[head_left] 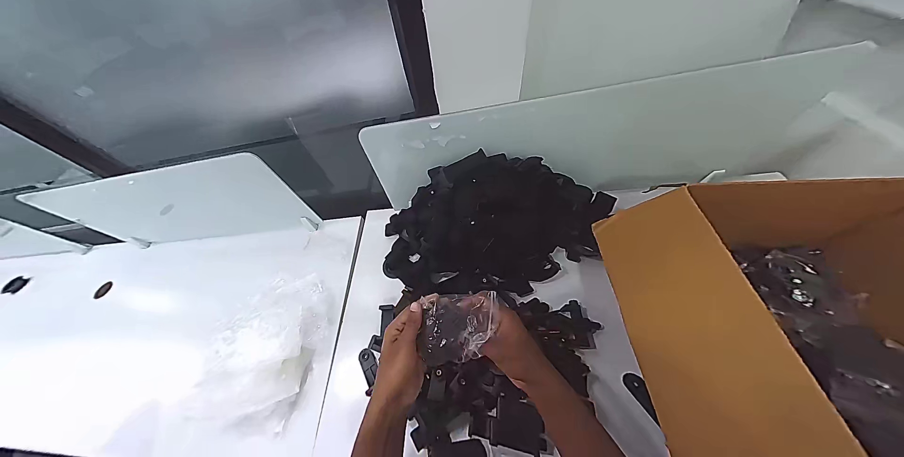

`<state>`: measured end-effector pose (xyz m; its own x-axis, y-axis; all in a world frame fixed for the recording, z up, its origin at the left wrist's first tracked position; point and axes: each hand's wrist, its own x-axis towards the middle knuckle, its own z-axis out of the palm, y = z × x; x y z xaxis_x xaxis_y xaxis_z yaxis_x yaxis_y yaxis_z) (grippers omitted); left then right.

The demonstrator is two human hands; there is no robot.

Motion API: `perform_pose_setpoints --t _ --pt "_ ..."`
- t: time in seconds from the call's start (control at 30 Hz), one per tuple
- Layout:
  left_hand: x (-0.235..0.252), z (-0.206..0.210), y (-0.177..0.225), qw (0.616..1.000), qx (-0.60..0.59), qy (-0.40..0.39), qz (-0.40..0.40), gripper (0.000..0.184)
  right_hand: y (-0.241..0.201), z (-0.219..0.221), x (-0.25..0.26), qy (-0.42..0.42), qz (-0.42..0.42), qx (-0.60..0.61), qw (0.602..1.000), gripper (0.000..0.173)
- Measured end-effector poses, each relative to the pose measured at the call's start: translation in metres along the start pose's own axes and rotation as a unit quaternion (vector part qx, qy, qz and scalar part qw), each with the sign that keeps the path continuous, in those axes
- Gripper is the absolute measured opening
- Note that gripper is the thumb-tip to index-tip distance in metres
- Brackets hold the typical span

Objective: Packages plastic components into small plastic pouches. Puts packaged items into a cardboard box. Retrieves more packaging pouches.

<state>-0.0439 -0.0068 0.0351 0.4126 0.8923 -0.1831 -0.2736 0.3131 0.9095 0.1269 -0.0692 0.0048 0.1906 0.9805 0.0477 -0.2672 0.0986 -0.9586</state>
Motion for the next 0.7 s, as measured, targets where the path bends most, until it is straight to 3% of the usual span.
perform_pose_setpoints --t 0.1,0.2,0.27,0.37,0.47,0.53,0.6,0.7 --pt "0.003 0.005 -0.006 0.996 0.047 0.051 0.058 0.041 -0.006 0.001 0.0 0.024 0.005 -0.014 1.0 0.026" --pt "0.007 0.007 -0.012 0.982 0.132 0.084 0.102 0.036 -0.011 0.003 0.0 0.033 -0.003 -0.021 0.999 0.036" --pt "0.007 0.005 -0.017 0.975 0.178 0.072 0.114 0.034 -0.006 0.001 0.0 0.032 -0.02 -0.104 0.994 0.034" --pt "0.006 0.003 -0.023 0.979 0.166 0.068 0.101 0.036 -0.007 -0.001 0.003 0.011 -0.046 -0.237 0.97 0.027" --pt "0.008 0.001 -0.024 0.972 0.153 0.139 0.108 0.033 -0.014 0.001 0.003 -0.039 -0.036 -0.299 0.953 0.042" --pt "0.007 0.003 -0.02 0.959 0.174 0.172 0.143 0.023 -0.007 0.003 0.005 -0.053 -0.026 -0.274 0.96 0.047" --pt "0.003 0.005 -0.013 0.952 0.198 0.164 0.165 0.014 0.004 0.006 0.007 -0.01 -0.013 -0.162 0.987 0.046" --pt "0.002 -0.003 -0.004 0.946 0.275 0.081 0.152 0.051 0.01 0.012 0.009 0.081 0.01 -0.012 0.997 0.033"
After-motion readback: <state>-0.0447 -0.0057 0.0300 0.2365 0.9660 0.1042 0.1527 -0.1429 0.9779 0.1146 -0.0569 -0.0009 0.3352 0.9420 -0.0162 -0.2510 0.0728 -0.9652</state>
